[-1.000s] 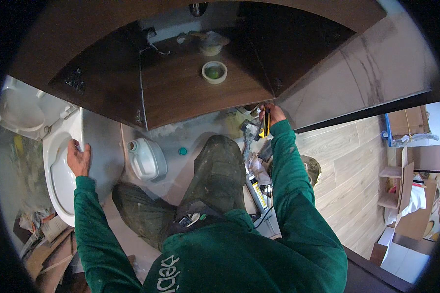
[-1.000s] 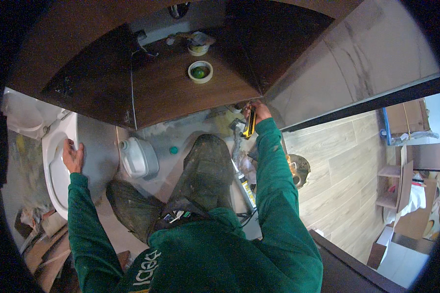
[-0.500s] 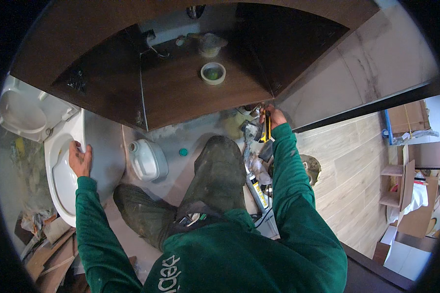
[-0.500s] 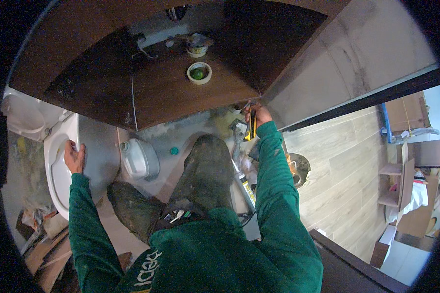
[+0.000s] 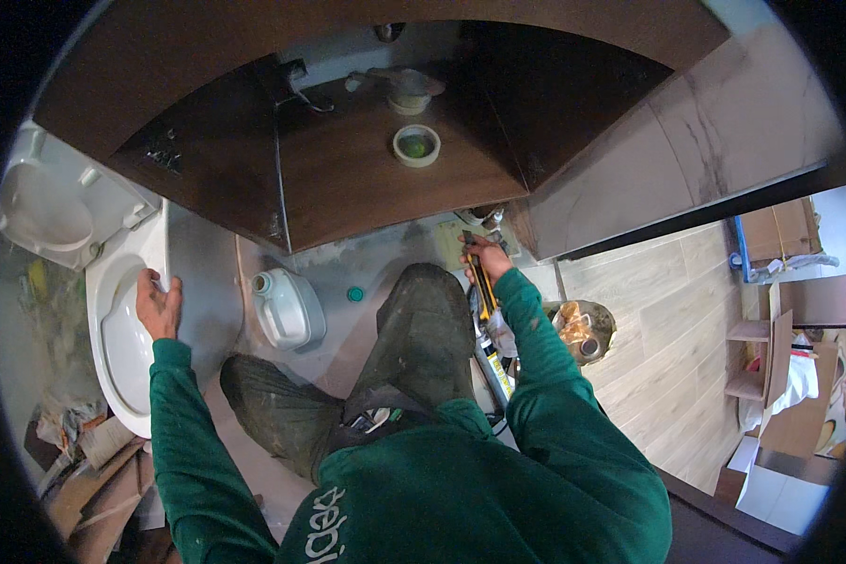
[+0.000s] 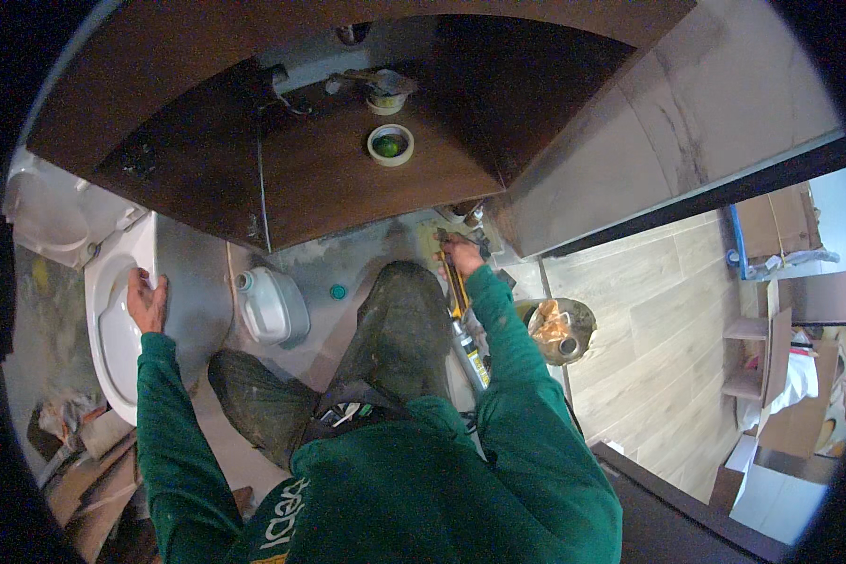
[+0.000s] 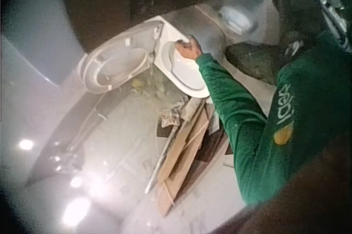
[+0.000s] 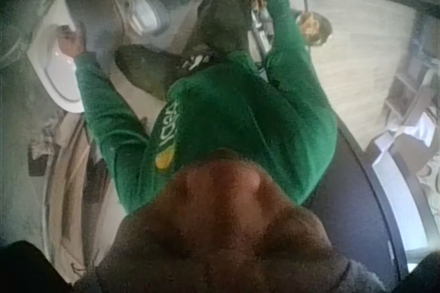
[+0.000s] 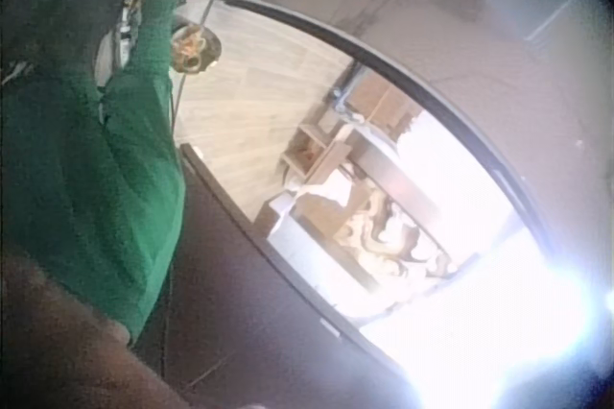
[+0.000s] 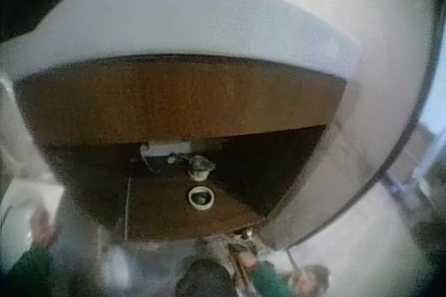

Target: The person kneels on the bathroom floor and uses a caulking gun to apply sealant along the bottom edge of a wooden vanity cabinet. The person holds the gun with the right hand and guides the nozzle along the seam while the left hand rests on the toilet for stability.

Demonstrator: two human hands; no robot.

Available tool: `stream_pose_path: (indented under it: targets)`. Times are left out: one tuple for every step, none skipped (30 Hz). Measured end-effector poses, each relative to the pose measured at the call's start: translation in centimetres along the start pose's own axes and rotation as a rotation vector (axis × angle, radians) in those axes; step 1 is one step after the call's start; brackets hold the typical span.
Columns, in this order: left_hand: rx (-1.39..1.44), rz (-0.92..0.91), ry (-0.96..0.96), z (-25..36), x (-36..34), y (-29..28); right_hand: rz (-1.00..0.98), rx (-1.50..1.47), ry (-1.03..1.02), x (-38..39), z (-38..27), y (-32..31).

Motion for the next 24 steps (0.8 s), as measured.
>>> stream_pose_path:
  targets:
    - [0.058, 0.017, 0.049, 0.1, 0.0, -0.1, 0.009, 0.021, -0.058, 1.2, 0.0, 0.3]
    - [0.135, 0.0, 0.042, -0.1, 0.1, -0.1, 0.015, 0.039, -0.117, 2.6, -0.1, 0.5]
    - [0.078, 0.014, 0.075, 0.0, 0.1, -0.3, 0.04, 0.067, -0.163, 4.2, -0.3, 0.7]
    - [0.044, -0.004, 0.049, -0.2, 0.2, -0.2, -0.012, -0.003, -0.199, 5.7, -0.7, 1.4]
    - [0.03, -0.013, 0.036, -0.4, 0.2, -0.2, -0.048, -0.058, -0.221, 7.4, -1.3, 1.9]
    - [0.025, -0.011, 0.037, -0.5, 0.4, -0.1, -0.087, -0.112, -0.244, 9.2, -2.1, 2.5]
    - [0.037, 0.002, 0.056, -0.6, 0.5, -0.1, -0.137, -0.159, -0.259, 10.9, -3.0, 3.4]
    - [0.048, 0.015, 0.076, -0.6, 0.5, -0.2, -0.188, -0.207, -0.275, 12.8, -3.9, 4.3]
    - [0.037, 0.055, 0.112, -0.5, 0.5, -0.3, -0.291, -0.274, -0.323, 14.7, -5.0, 5.4]
    - [0.025, 0.095, 0.15, -0.2, 0.5, -0.6, -0.325, -0.302, -0.344, 16.4, -6.0, 6.3]
    - [0.021, 0.108, 0.167, 0.1, 0.5, -0.8, -0.309, -0.315, -0.311, 17.7, -6.6, 7.0]
    - [-0.132, 0.145, 0.173, 0.9, 0.5, -1.1, -0.336, -0.337, -0.306, 19.0, -7.4, 7.8]
    - [-0.106, 0.19, 0.227, 2.1, 0.8, -1.6, -0.391, -0.369, -0.314, 20.2, -8.1, 8.7]
    - [-0.074, 0.203, 0.255, 3.7, 1.2, -2.0, -0.381, -0.34, -0.313, 21.1, -8.6, 9.3]
    - [-0.041, 0.186, 0.228, 5.4, 1.7, -2.4, -0.383, -0.33, -0.318, 21.8, -9.0, 9.9]
    - [0.163, 0.097, 0.269, 7.9, 2.7, -2.4, -0.401, -0.322, -0.322, 22.5, -9.3, 10.6]
    - [0.323, -0.05, 0.185, 10.4, 3.9, -1.9, -0.419, -0.31, -0.326, 23.1, -9.6, 11.2]
    - [0.418, -0.127, 0.23, 13.8, 6.0, -1.8, -0.429, -0.319, -0.323, 23.6, -9.8, 11.9]
    - [0.589, -0.212, 0.248, 17.2, 7.9, -1.7, -0.452, -0.314, -0.331, 24.1, -10.0, 12.5]
    - [0.576, -0.282, 0.315, 20.6, 10.0, -1.7, -0.476, -0.311, -0.339, 24.5, -10.2, 13.1]
    - [0.698, -0.331, 0.405, 23.8, 11.6, -1.8, -0.499, -0.309, -0.346, 24.9, -10.3, 13.7]
    - [0.804, -0.351, 0.419, 26.4, 12.8, -1.7, -0.501, -0.29, -0.343, 25.2, -10.4, 14.1]
    - [0.903, -0.381, 0.408, 28.4, 13.6, -1.6, -0.502, -0.272, -0.34, 25.4, -10.4, 14.4]
    - [0.915, -0.376, 0.447, 30.0, 14.0, -1.5, -0.501, -0.254, -0.338, 25.7, -10.4, 14.6]
Point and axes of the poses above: each hand's wrist, its own x-axis away from the middle knuckle, its own y-axis out of the palm, z = x × y, the point moved 5 cm from there along -x, towards the middle knuckle, and after that the axes turned 5 degrees about x, right-handed, at the moved point
